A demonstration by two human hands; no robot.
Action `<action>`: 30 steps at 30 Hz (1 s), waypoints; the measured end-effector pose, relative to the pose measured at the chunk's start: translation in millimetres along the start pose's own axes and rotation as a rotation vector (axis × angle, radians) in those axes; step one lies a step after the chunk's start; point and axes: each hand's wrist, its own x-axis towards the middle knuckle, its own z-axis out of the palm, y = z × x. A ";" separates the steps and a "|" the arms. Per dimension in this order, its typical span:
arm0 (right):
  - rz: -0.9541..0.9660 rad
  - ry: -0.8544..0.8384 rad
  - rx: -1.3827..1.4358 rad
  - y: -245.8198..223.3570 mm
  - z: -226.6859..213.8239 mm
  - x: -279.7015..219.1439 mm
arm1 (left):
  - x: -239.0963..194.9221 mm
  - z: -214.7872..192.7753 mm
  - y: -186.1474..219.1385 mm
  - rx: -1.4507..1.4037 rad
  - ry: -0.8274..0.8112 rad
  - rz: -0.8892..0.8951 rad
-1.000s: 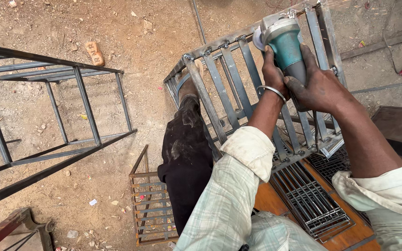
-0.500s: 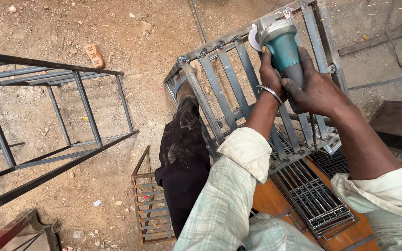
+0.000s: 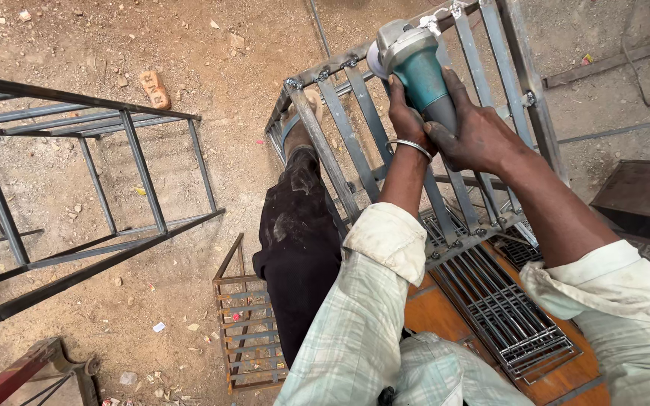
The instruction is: The person uses an angle grinder to smooth welds and edges on a metal frame. They move the grinder along the frame's bars and joints, generating sparks, and reposition the frame to access different sections.
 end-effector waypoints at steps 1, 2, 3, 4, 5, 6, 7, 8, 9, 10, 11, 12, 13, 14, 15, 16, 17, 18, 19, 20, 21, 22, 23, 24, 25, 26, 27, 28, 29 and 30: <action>-0.011 0.024 -0.006 1.2 -1.2 -4.1 | -1.7 1.0 -1.5 -0.019 -0.032 -0.012; -0.035 0.042 -0.021 0.0 -1.8 -6.7 | -2.7 2.5 -2.4 -0.038 -0.030 -0.035; -0.058 0.060 -0.036 -1.7 -1.2 -8.8 | -3.3 2.7 -1.8 -0.056 -0.029 -0.058; -0.064 0.065 -0.036 -1.6 -1.1 -11.2 | -3.9 2.7 -3.2 -0.076 -0.023 -0.078; -0.069 0.070 -0.035 -0.9 -1.3 -13.3 | -4.1 3.1 -5.2 -0.061 0.005 -0.058; -0.071 0.072 -0.028 -1.8 1.8 -14.9 | -6.8 0.3 -5.1 -0.041 0.037 -0.042; -0.080 0.065 -0.022 -2.6 4.0 -15.3 | -8.6 -1.6 -5.1 -0.021 0.070 -0.026; -0.076 0.069 -0.008 -1.1 3.7 -17.0 | -9.4 -0.3 -7.4 -0.028 0.058 -0.020; -0.071 0.074 0.007 0.0 2.2 -17.1 | -8.8 1.2 -8.4 -0.034 0.046 -0.013; -0.073 0.065 -0.017 -0.5 0.2 -14.2 | -5.5 2.9 -7.0 -0.045 0.034 -0.004; -0.074 0.056 -0.041 -1.3 -2.1 -10.5 | -1.1 4.8 -5.6 -0.064 0.001 0.011; -0.077 0.034 -0.061 -2.0 -1.6 -8.8 | -0.8 1.6 -2.6 -0.080 -0.019 0.029; -0.068 0.032 -0.058 -2.2 -1.2 -7.8 | -0.9 -1.4 -0.7 -0.095 -0.039 0.047; -0.068 0.026 -0.056 -4.6 1.4 -6.4 | -1.5 -5.3 2.8 -0.094 -0.027 0.050; -0.067 0.021 -0.054 -7.5 5.0 -6.3 | -4.1 -10.1 6.7 -0.092 -0.014 0.053; -0.089 0.033 -0.054 -8.8 4.9 -6.6 | -3.2 -9.3 7.4 -0.093 -0.012 0.054; -0.110 0.046 -0.054 -9.8 4.9 -8.0 | -4.1 -8.2 7.2 -0.096 -0.023 0.052; -0.124 0.065 -0.052 -9.1 3.2 -10.4 | -4.8 -4.6 4.7 -0.097 -0.040 0.042; -0.116 0.068 -0.064 -7.9 1.0 -12.4 | -5.0 -0.6 2.1 -0.099 -0.057 0.032; -0.107 0.066 -0.079 -6.9 0.3 -13.3 | -5.5 1.1 -0.4 -0.096 -0.052 0.024; -0.097 0.064 -0.094 -6.4 0.0 -12.9 | -4.9 2.5 -1.7 -0.093 -0.047 0.015; -0.104 0.064 -0.090 -8.3 0.2 -11.1 | -5.1 1.5 0.9 -0.093 -0.037 0.014; -0.111 0.064 -0.086 -10.5 -0.4 -8.4 | -4.0 1.0 4.7 -0.096 -0.032 0.040; -0.117 0.061 -0.079 -11.7 0.2 -7.1 | -3.4 -0.4 8.5 -0.096 -0.023 0.065; -0.110 0.041 -0.103 -15.0 2.2 -4.5 | -4.2 -3.0 12.9 -0.096 -0.014 0.090; -0.099 0.027 -0.125 -17.5 3.3 -3.1 | -5.2 -3.0 14.4 -0.084 -0.012 0.064; -0.087 0.012 -0.146 -18.9 3.3 -4.0 | -7.2 -3.2 16.4 -0.072 -0.009 0.038; -0.064 0.002 -0.142 -22.8 1.4 -3.5 | -6.4 -2.5 22.7 -0.063 -0.010 0.025; -0.040 -0.008 -0.139 -26.7 1.0 -5.8 | -7.0 0.5 24.2 -0.075 -0.012 0.018; -0.023 -0.028 -0.138 -32.2 3.5 -9.0 | -10.7 1.2 25.3 -0.088 -0.007 0.019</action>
